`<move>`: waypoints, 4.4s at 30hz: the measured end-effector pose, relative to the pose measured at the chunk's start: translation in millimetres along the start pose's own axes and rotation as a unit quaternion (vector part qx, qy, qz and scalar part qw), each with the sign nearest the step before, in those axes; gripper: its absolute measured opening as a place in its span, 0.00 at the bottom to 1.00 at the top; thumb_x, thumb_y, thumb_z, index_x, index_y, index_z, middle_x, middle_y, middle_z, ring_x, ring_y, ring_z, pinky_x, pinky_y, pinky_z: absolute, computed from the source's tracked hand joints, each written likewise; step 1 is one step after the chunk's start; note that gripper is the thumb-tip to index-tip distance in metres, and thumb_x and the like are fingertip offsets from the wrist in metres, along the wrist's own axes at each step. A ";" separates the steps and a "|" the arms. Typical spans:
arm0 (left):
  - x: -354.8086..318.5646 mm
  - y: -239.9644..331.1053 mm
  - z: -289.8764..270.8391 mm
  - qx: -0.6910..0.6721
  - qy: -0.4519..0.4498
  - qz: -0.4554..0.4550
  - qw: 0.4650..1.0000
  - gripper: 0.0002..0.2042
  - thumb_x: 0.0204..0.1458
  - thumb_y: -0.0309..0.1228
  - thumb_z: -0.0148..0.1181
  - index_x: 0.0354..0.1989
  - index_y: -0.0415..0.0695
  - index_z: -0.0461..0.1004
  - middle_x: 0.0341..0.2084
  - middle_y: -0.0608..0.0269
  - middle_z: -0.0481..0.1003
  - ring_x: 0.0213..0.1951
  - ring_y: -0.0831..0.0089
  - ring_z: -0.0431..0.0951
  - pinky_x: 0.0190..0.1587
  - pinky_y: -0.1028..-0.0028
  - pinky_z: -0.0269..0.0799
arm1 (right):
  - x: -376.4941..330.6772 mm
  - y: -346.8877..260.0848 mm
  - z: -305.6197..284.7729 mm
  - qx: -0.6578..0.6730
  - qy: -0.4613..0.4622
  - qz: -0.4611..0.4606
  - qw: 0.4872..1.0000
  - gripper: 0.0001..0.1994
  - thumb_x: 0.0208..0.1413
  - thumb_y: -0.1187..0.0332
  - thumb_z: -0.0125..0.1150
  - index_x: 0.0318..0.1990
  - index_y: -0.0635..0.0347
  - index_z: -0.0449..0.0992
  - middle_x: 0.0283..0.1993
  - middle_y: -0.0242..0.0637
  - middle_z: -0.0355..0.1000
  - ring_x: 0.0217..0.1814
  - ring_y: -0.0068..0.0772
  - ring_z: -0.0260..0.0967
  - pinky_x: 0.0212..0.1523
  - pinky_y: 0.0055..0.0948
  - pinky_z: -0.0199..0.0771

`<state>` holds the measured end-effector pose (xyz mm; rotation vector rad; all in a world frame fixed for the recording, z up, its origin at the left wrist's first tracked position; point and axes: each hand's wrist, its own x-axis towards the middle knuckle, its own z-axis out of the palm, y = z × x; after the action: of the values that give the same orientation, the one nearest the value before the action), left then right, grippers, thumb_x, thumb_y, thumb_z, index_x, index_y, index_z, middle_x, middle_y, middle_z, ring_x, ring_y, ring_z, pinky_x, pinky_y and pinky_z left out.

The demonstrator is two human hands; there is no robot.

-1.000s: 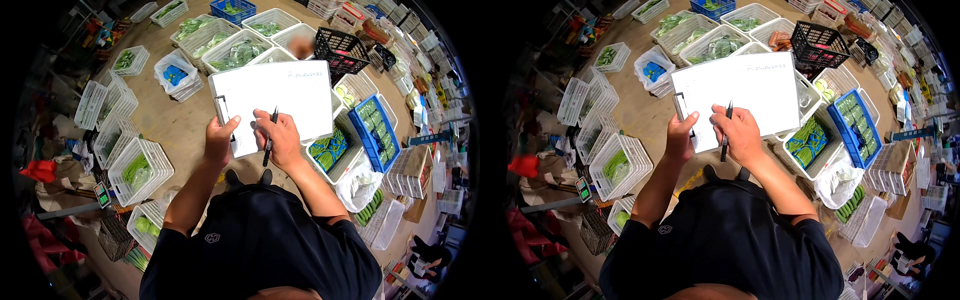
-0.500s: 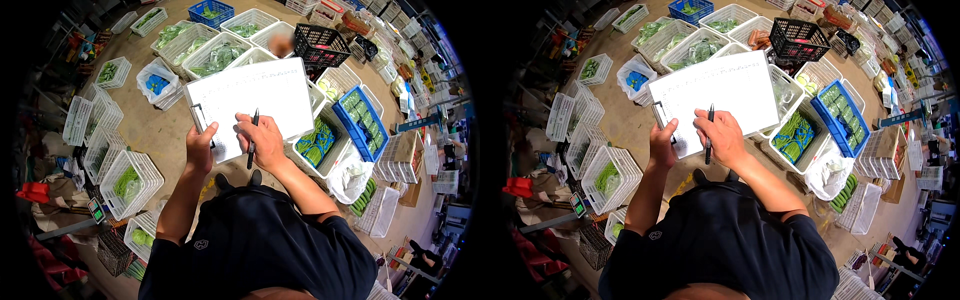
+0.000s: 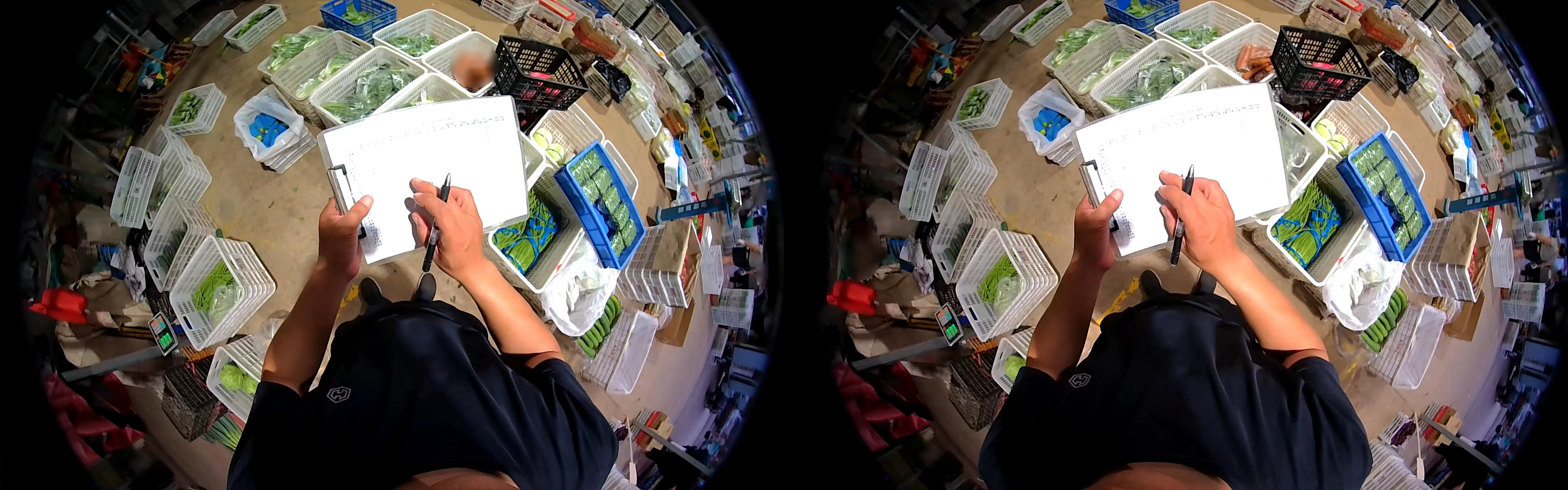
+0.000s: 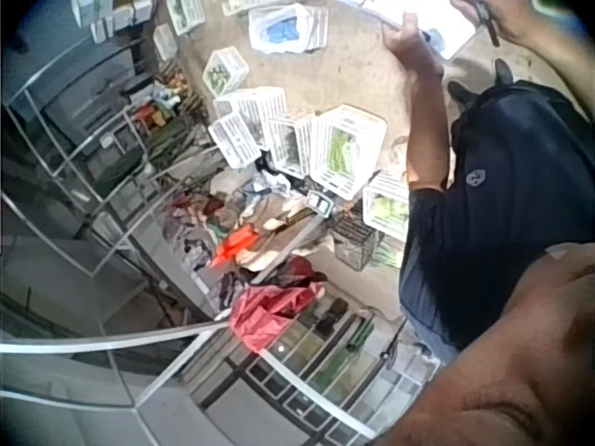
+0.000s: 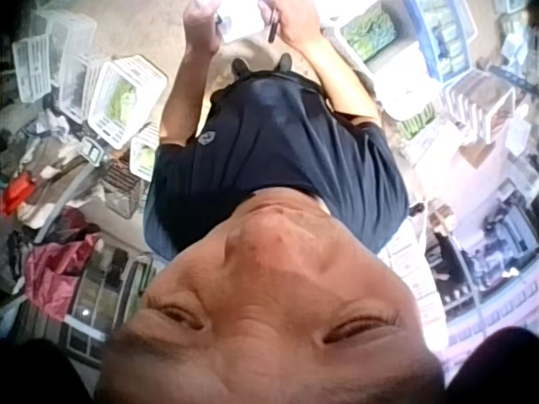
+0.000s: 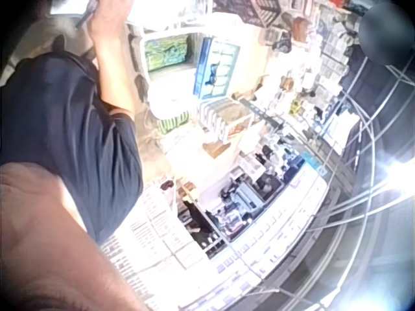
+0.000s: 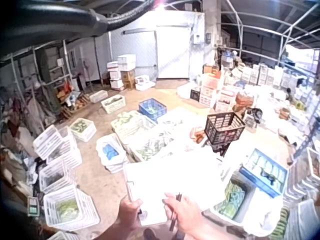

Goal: The person inspects various vegetables in a market setting, picking up items like green beans and leafy greens to check their quality. They use a pen to write on a clipboard, likely recording inventory details or prices. The person moves between different baskets and crates, handling produce one at a time.

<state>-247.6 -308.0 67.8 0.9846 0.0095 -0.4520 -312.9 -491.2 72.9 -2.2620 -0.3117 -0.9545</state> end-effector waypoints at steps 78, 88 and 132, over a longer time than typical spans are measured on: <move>117.1 -467.2 -60.3 0.304 0.311 -0.577 0.692 0.32 0.42 0.30 0.68 0.58 0.34 0.64 0.44 0.55 0.75 0.44 0.60 0.78 0.49 0.59 0.77 | -681.0 727.5 199.6 -0.162 -0.093 0.941 0.283 0.45 0.37 0.49 0.78 0.56 0.63 0.55 0.60 0.51 0.59 0.66 0.52 0.56 0.62 0.44 0.65; 94.5 -463.9 -72.6 0.307 0.332 -0.604 0.657 0.29 0.47 0.25 0.61 0.60 0.36 0.63 0.47 0.53 0.74 0.46 0.60 0.77 0.52 0.62 0.74 | -672.7 696.9 89.7 0.204 0.023 0.917 0.343 0.44 0.37 0.55 0.75 0.60 0.73 0.62 0.59 0.55 0.68 0.60 0.43 0.69 0.60 0.38 0.71; -18.1 -384.8 -73.7 0.084 0.352 -0.381 0.851 0.21 0.55 0.24 0.60 0.57 0.38 0.68 0.47 0.58 0.76 0.48 0.64 0.78 0.50 0.64 0.77 | -316.4 419.6 -340.1 0.452 0.090 0.759 0.460 0.31 0.54 0.49 0.64 0.55 0.68 0.70 0.48 0.50 0.73 0.42 0.42 0.75 0.41 0.40 0.80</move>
<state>-393.2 -422.3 -278.1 1.2602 1.0770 -0.7988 -537.6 -1020.4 -174.8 -0.6508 0.9880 0.1201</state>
